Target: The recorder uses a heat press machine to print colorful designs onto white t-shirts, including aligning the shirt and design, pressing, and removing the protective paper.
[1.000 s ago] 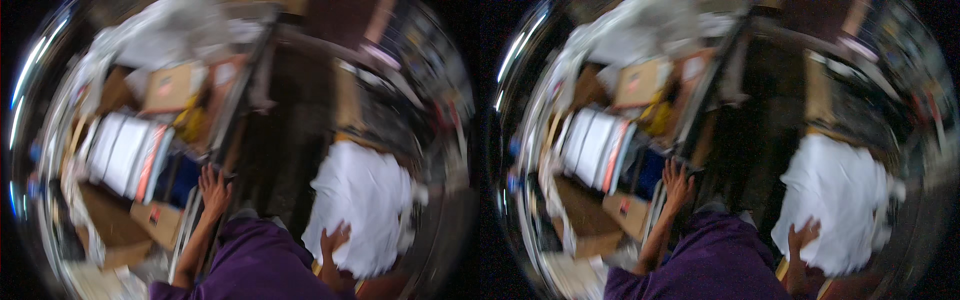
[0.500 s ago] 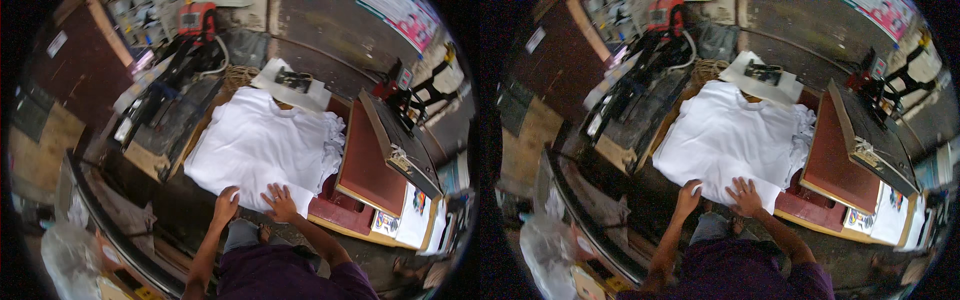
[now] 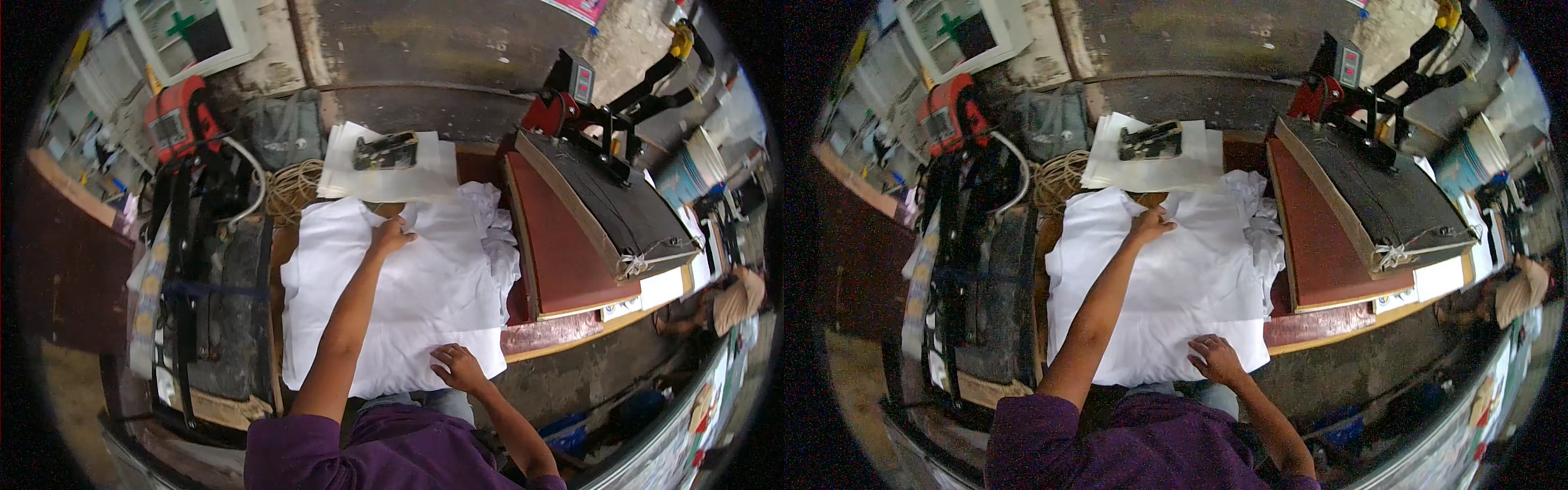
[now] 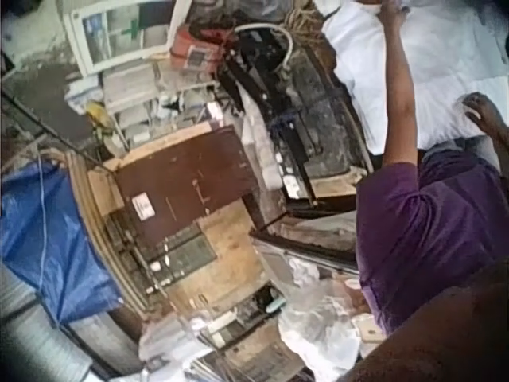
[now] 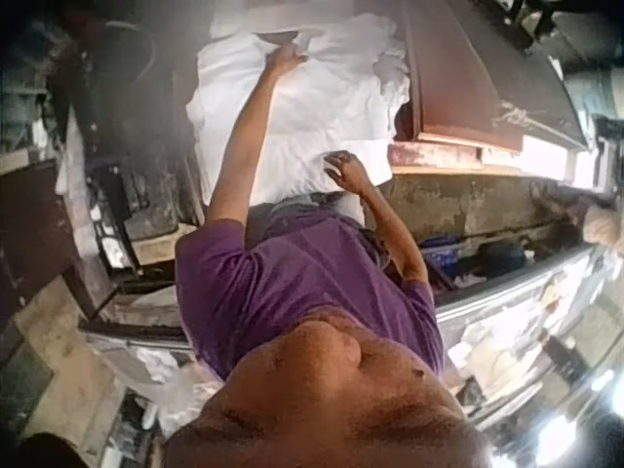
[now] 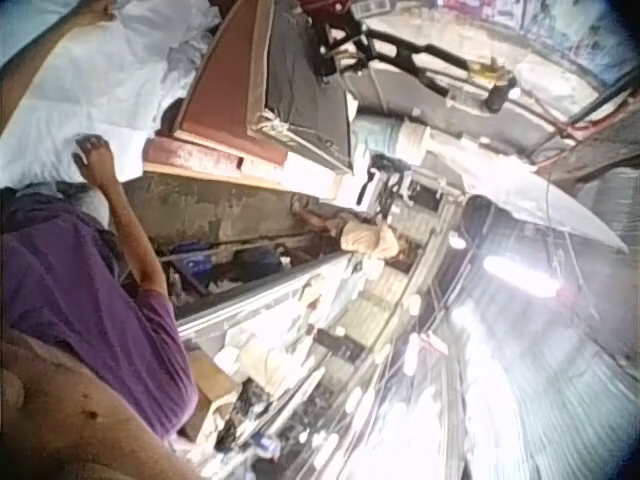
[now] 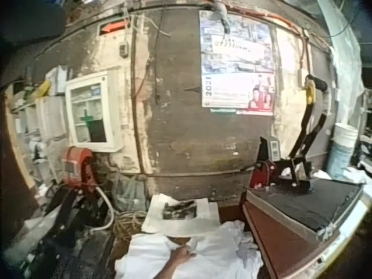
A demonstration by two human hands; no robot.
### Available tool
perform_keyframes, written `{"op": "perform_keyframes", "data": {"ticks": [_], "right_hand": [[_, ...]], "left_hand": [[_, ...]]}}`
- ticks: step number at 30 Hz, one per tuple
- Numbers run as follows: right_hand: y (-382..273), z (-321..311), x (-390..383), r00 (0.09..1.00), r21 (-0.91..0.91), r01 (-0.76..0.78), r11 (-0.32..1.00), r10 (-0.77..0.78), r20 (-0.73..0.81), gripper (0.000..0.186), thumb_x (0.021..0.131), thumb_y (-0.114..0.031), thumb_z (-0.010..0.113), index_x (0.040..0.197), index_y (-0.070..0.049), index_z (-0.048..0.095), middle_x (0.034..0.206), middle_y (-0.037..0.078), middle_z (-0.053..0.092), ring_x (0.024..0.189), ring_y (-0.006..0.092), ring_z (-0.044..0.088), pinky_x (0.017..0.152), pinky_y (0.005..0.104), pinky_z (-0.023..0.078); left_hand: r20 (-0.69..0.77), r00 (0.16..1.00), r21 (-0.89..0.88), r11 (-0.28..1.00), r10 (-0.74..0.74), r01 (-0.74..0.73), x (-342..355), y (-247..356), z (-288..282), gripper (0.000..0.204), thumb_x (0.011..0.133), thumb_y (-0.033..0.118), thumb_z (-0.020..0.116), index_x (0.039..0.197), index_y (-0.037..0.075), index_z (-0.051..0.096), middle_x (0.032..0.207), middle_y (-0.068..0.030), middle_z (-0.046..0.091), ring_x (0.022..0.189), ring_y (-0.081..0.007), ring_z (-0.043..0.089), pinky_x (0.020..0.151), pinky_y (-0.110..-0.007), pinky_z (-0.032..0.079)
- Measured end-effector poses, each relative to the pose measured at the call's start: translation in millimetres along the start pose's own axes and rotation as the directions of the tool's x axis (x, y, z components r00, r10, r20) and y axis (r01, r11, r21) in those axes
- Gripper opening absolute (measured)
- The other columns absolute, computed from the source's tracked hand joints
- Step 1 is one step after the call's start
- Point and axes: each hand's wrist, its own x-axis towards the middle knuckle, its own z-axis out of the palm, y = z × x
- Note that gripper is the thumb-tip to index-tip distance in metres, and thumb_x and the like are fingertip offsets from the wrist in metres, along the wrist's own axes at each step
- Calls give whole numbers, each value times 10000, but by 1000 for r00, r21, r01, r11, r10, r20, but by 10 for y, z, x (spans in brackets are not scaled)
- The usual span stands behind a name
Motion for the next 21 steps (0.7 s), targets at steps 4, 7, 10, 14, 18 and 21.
{"op": "perform_keyframes", "data": {"ticks": [4,7,10,14,18,21], "right_hand": [[16,116,-30,984,57,-141,988,146,-99,329,820,-259,623,1086,-66,616,1077,122,622,1029,301,555,870,409,449],[17,132,1,974,29,-154,988,157,-165,306,807,-232,634,1060,-61,623,1053,121,626,986,300,567,850,419,452],[-21,109,52,975,-23,-165,986,160,-153,291,808,-223,629,1048,-58,624,1026,122,631,970,296,570,836,414,460],[-26,30,76,972,-12,-218,976,216,-93,283,812,-210,620,1050,-58,622,1008,129,636,939,299,584,806,397,482],[-161,-42,116,974,17,-222,975,223,-38,273,815,-194,614,1050,-56,622,992,137,638,882,307,606,770,390,502],[-77,-140,54,980,-32,-183,983,180,-79,260,819,-191,610,1040,-55,626,977,136,642,874,306,612,750,391,509]], "left_hand": [[152,983,-278,950,-102,141,237,-202,137,454,634,461,773,895,114,641,869,-36,673,911,-231,619,837,-438,384],[210,969,-117,980,-134,161,221,-12,176,405,621,451,781,812,117,657,881,-38,674,944,-224,608,881,-515,322],[215,961,5,984,-173,176,190,65,127,369,618,452,778,773,137,664,882,-33,674,935,-230,612,877,-549,309],[185,976,-27,992,-117,124,155,128,136,248,691,388,723,731,148,673,879,-31,672,917,-239,613,835,-538,336],[21,989,-23,989,148,-148,40,-165,94,118,747,227,641,704,119,663,848,-42,645,856,-250,593,737,-422,404],[-265,820,389,834,508,-391,-296,382,4,95,746,150,610,677,86,624,833,-43,611,829,-252,560,688,-381,414]]}}
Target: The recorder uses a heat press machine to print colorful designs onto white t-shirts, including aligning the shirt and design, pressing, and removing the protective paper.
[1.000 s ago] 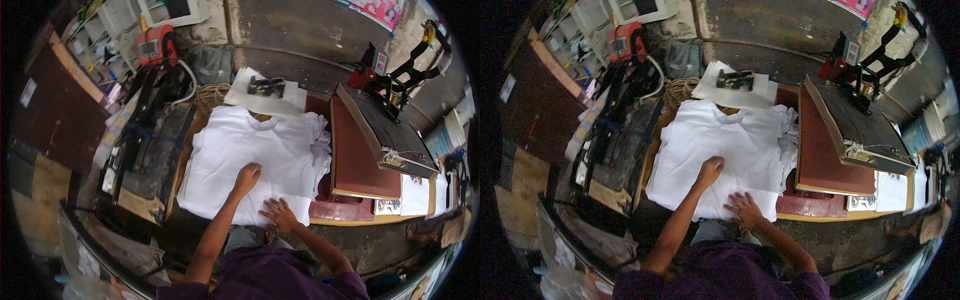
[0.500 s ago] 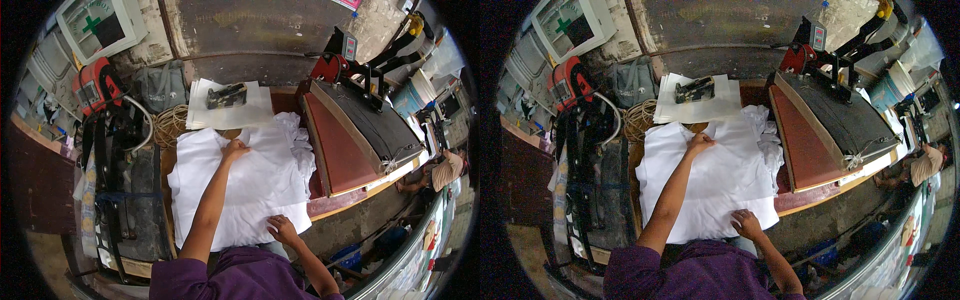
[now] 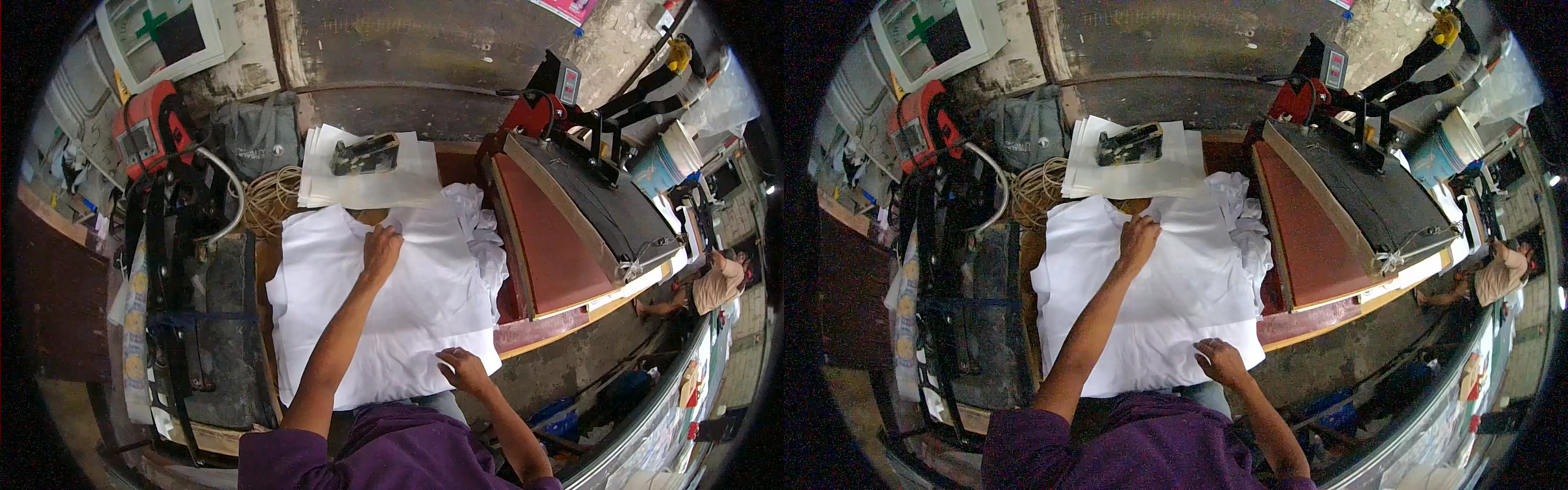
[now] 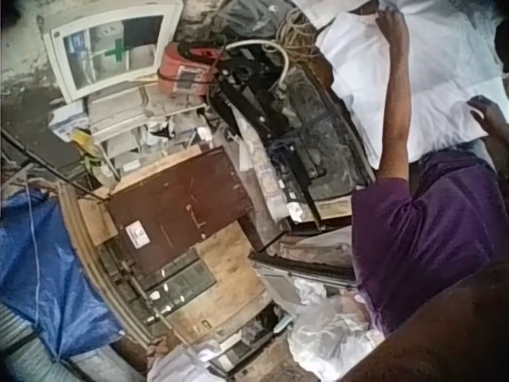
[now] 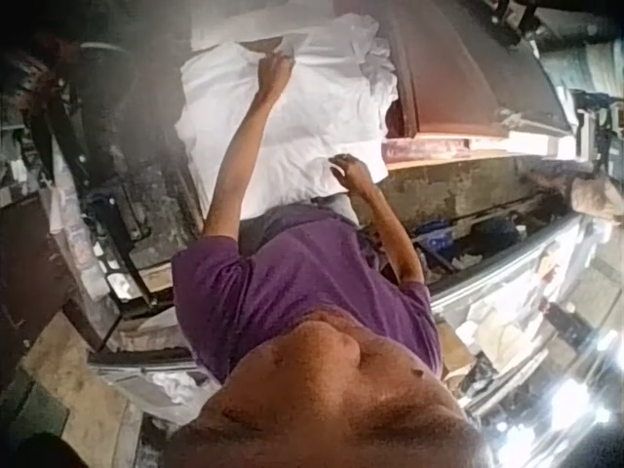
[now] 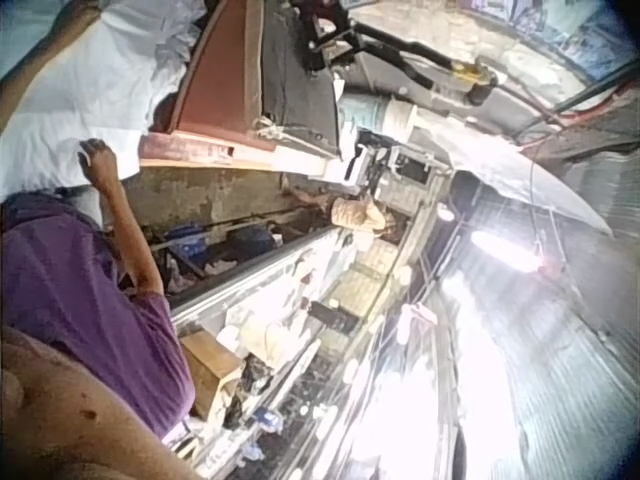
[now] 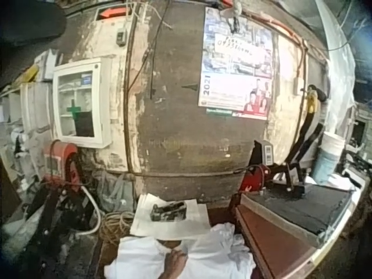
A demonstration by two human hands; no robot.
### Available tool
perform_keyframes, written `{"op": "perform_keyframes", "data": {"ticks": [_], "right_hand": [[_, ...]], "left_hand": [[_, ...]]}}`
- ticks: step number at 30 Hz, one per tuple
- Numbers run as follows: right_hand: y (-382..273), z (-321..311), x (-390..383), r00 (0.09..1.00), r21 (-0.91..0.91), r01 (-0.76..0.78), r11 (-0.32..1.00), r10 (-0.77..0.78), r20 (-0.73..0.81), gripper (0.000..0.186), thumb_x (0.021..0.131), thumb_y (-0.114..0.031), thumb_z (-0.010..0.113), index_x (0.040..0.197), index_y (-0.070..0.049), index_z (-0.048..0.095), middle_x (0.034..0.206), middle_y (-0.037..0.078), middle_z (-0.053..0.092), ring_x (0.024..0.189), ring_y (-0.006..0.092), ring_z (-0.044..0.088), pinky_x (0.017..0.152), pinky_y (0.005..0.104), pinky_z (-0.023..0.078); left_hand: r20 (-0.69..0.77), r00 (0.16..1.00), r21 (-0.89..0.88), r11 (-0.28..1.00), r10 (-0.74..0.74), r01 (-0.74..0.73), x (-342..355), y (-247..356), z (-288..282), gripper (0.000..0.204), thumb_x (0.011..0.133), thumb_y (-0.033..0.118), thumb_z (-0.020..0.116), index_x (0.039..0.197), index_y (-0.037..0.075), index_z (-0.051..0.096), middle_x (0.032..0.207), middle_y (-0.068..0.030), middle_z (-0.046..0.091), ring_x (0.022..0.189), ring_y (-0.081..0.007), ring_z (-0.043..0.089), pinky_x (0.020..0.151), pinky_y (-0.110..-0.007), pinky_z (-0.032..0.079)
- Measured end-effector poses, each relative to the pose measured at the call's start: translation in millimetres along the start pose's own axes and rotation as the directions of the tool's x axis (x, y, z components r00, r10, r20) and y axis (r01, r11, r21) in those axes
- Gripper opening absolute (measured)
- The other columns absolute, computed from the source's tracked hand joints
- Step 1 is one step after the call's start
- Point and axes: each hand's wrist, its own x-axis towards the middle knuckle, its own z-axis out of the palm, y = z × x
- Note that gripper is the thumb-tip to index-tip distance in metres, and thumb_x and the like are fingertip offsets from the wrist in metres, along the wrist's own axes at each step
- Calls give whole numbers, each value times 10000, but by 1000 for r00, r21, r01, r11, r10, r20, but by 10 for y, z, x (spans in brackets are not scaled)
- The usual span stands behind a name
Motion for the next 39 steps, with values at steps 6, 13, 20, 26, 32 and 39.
{"op": "perform_keyframes", "data": {"ticks": [6,13,20,26,32,39], "right_hand": [[-114,-272,198,956,132,79,988,-37,-291,240,773,-63,655,1013,-48,647,960,132,640,871,289,623,749,359,515],[-137,-160,72,991,456,-5,890,64,-115,132,832,-117,630,887,-2,661,782,133,653,611,217,629,585,297,501],[44,-56,-519,970,942,-220,253,157,184,258,901,-219,588,964,30,604,830,87,634,720,140,598,646,293,510],[95,-3,-895,986,991,-115,67,128,105,192,872,-155,637,829,-10,518,753,57,585,668,139,605,619,292,540],[267,30,-1081,908,908,-63,-414,353,224,139,931,-135,519,992,-10,514,947,90,596,871,198,614,774,363,547],[781,-127,-1477,809,896,-27,-443,517,280,149,942,-130,443,1020,-47,539,963,74,596,882,189,597,803,368,506]], "left_hand": [[528,797,-307,941,292,-141,-1148,663,-430,170,797,201,559,747,39,575,809,-161,608,773,-354,597,694,-473,464],[565,811,-248,906,-152,342,-1844,1220,-850,165,857,180,544,889,18,539,791,-188,606,768,-373,598,656,-458,454],[690,602,-645,36,-401,763,-2029,1899,-1132,237,684,-22,736,852,20,575,684,8,524,630,-69,509,532,-229,404],[721,457,-667,-343,-521,662,-2193,2584,-1124,123,792,46,700,881,25,618,768,-40,604,665,-120,573,583,-244,479],[635,597,-735,-148,-489,661,-2248,2554,-1258,126,860,116,636,965,51,610,874,-49,632,776,-150,617,656,-297,524],[478,565,-873,-291,-673,392,-1737,1426,-1662,312,884,194,540,1119,-9,516,1105,-136,571,1034,-289,560,937,-452,452]]}}
